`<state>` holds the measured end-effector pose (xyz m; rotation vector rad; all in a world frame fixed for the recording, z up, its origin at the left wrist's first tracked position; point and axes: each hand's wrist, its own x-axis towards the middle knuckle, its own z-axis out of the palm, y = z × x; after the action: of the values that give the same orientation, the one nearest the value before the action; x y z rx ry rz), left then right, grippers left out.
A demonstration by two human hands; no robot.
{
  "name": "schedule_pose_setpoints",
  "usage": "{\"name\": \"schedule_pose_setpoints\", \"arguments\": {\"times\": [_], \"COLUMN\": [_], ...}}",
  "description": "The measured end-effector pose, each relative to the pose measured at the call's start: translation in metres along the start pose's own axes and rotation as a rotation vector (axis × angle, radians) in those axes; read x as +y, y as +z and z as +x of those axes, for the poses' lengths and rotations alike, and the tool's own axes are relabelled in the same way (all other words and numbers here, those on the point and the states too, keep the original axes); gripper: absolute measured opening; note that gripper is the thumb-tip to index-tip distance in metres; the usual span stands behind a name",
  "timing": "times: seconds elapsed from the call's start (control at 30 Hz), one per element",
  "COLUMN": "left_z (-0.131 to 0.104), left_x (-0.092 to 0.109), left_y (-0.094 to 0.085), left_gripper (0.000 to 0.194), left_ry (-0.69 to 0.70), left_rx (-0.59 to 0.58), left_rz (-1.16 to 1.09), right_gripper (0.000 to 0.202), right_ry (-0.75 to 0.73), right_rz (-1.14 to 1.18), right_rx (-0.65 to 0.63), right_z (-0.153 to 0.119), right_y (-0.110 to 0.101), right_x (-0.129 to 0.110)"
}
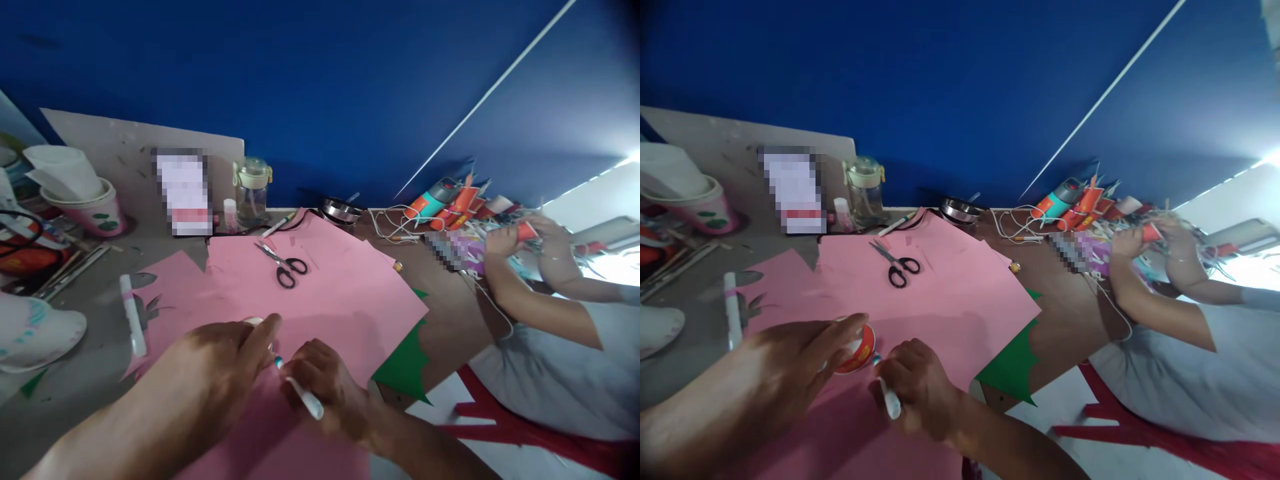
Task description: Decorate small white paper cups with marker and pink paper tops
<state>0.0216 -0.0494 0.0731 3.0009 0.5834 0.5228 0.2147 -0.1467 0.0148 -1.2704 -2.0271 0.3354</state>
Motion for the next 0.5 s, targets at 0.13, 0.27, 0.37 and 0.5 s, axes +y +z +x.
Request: {"name": "schedule_pose_setpoints", "arguments": {"times": [0.13, 0.27, 0.37, 0.5], "left_z": [-0.001, 0.002, 0.004, 0.007], "left_x": [-0.005, -0.006, -0.007, -0.011], "left_y": [-0.001, -0.005, -0.008, -0.012], "left_gripper": [0.044, 0.045, 0.043, 0.039], "left_ry": [-0.039, -0.063, -0.072, -0.084], "left_rx": [-0.028, -0.104, -0.135, -0.13], "left_rz": [-0.075, -0.069, -0.096, -0.136], "right_gripper": [0.007, 0.013, 0.021, 0.017], "right_ry": [-0.152, -0.205, -0.21, -0.253], "right_rz": [0.048, 0.079, 0.068, 0.005], "right_rx": [0.033, 0.025, 0.004, -0.114], "right_z": [-0.005, -0.01, -0.012, -0.009], "right_y": [0.005, 0.002, 0.002, 0.01], "right_x": [-0.006, -0.014, -0.018, -0.021]}}
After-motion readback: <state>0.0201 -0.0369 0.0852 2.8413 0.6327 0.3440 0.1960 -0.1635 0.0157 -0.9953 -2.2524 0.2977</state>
